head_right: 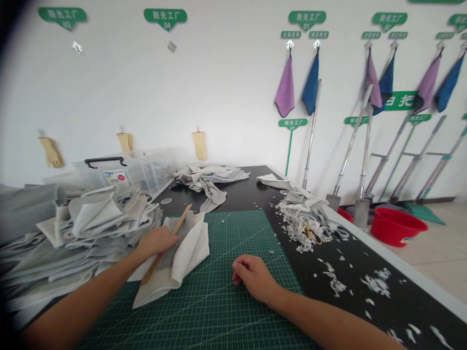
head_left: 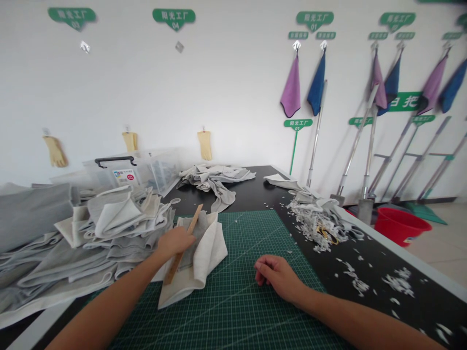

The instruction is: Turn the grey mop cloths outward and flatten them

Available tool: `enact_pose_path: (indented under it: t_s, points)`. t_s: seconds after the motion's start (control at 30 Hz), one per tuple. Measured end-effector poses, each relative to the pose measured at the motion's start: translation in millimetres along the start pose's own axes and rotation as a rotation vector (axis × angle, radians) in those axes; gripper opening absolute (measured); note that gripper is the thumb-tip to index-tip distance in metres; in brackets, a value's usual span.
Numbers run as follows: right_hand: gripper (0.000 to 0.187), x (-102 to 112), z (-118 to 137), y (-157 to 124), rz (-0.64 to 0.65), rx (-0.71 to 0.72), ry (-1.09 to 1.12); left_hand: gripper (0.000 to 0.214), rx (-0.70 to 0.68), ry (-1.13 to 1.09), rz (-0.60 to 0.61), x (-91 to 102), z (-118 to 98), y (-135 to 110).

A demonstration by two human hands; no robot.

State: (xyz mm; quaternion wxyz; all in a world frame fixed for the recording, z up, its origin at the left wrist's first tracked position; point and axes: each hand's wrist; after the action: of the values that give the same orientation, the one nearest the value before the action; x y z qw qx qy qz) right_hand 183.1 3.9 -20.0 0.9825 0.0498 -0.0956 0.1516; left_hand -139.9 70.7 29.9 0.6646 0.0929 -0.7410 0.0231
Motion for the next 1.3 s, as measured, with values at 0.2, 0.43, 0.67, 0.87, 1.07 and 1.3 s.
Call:
enact_pose_path:
  t_s: [0.2, 0.43, 0.67, 0.87, 1.07, 1.3]
  points:
    - [0.026, 0, 1, 0, 0.000, -0.005, -0.001, 0.040, 0.072, 0.015, -0.033, 8.8, -2, -9]
    - [0.026, -1, -1, 0, 0.004, -0.002, -0.014, 0.029, -0.246, 0.066, -0.138, 6.4, -43, -47]
    - [0.024, 0, -3, 0, 0.013, 0.031, -0.019, 0.031, -0.508, 0.064, -0.041, -7.6, -92, -78]
    - [0.024, 2, -6, 1, 0.027, 0.040, -0.024, 0.049, -0.515, 0.099, 0.019, -21.4, -87, -83]
    - [0.024, 0, -9, 2, 0.031, 0.022, -0.023, 0.041, -0.494, 0.183, 0.017, -25.1, -73, -88]
    - [0.024, 1, -3, 0, 0.046, 0.008, -0.016, 0.032, -0.465, 0.253, 0.037, -25.6, -51, -96]
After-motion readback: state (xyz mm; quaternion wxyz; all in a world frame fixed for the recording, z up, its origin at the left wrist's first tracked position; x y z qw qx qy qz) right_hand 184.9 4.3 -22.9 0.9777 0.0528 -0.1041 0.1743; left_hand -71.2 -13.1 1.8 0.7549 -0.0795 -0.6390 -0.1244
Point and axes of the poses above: each hand's wrist, its own y-axis towards the middle knuckle, its own x-axis out of the back of the hand, z = x × y, and after that the axes turned 5 degrees about -z, right-handed
